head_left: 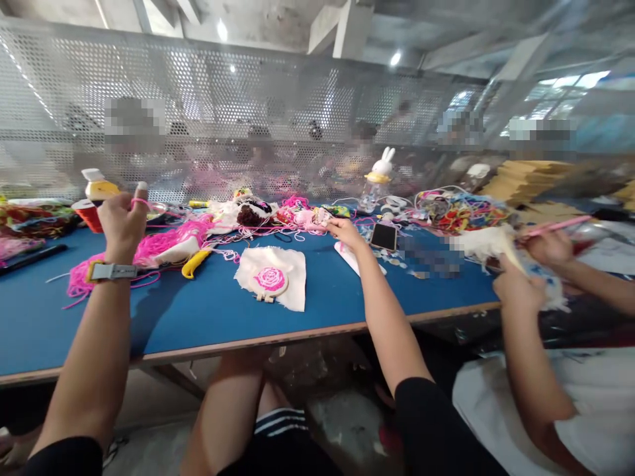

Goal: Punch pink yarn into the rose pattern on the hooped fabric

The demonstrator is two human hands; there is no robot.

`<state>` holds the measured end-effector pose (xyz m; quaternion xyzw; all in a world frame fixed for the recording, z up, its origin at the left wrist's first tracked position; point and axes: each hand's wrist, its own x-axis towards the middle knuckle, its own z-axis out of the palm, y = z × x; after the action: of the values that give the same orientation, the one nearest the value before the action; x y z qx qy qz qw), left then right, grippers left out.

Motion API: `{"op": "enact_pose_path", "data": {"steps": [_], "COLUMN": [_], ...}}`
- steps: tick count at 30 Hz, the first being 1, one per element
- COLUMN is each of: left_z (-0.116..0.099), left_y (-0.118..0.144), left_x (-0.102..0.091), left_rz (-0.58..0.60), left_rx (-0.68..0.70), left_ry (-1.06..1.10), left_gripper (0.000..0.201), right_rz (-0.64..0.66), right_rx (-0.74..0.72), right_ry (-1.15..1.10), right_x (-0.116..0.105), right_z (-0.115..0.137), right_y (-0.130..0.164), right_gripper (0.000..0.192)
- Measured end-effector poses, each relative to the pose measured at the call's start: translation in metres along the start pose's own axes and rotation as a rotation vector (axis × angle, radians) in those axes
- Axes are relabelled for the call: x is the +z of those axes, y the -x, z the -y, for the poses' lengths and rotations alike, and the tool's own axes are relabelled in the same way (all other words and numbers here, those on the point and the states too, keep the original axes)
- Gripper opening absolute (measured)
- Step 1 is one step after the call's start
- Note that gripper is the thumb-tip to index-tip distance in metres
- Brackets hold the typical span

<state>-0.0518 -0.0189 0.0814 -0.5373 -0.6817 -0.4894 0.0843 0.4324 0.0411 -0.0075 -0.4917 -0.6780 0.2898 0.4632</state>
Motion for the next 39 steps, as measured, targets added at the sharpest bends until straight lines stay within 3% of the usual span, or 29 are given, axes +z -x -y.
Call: {"op": "enact_pose_path", "data": {"steps": [3, 5, 10, 16, 18, 23, 28, 30, 32, 34, 36, 37, 39], "left_z": [0.008, 0.018, 0.049, 0.071, 0.077, 0.096, 0.107, 0.108, 0.107, 0.1, 0.083, 0.071, 0.035], "left_y": [0.0, -0.001, -0.003, -0.013, -0.018, -0.022, -0.024, -0.026, -0.027, -0.026, -0.021, -0.016, 0.0], "left_x": [0.002, 0.003, -0.007, -0.023, -0.023, -0.015, -0.005, -0.006, -0.011, -0.022, -0.033, -0.035, -0.029], "left_rz": [-0.052, -0.072, -0.149, -0.199, -0.089, 0.464, 0.62, 0.699, 0.86, 1.123, 1.348, 1.366, 1.235], "left_rx": [0.205, 0.265, 0.235, 0.098, 0.021, -0.043, -0.012, -0.027, -0.067, -0.11, -0.068, -0.001, 0.191], "left_ry": [-0.253, -0.404, -0.571, -0.447, -0.375, -0.448, -0.207, -0.033, 0.074, 0.083, 0.047, 0.046, 0.097], "left_gripper": [0.042, 0.042, 0.052, 0.048, 0.046, 0.033, 0.018, 0.028, 0.05, 0.075, 0.083, 0.081, 0.075], "right_rz": [-0.003, -0.008, 0.012, 0.047, 0.044, 0.045, 0.081, 0.091, 0.091, 0.102, 0.125, 0.128, 0.12], "right_rx": [0.012, 0.015, 0.025, 0.043, 0.056, 0.081, 0.055, 0.037, 0.025, 0.014, 0.003, -0.001, -0.003], "right_ry": [0.023, 0.035, 0.069, 0.109, 0.124, 0.142, 0.126, 0.12, 0.123, 0.131, 0.134, 0.131, 0.12], "right_x": [-0.008, -0.012, -0.015, -0.015, -0.015, -0.016, -0.015, -0.015, -0.015, -0.014, -0.013, -0.012, -0.01], "right_z": [-0.002, -0.004, -0.009, -0.011, -0.013, -0.015, -0.013, -0.013, -0.013, -0.012, -0.01, -0.008, -0.004], "right_y": [0.002, 0.003, 0.003, 0.003, 0.002, 0.003, 0.004, 0.003, 0.002, 0.002, 0.002, 0.003, 0.004], "right_gripper": [0.048, 0.046, 0.04, 0.033, 0.034, 0.042, 0.044, 0.044, 0.043, 0.042, 0.042, 0.042, 0.042]}}
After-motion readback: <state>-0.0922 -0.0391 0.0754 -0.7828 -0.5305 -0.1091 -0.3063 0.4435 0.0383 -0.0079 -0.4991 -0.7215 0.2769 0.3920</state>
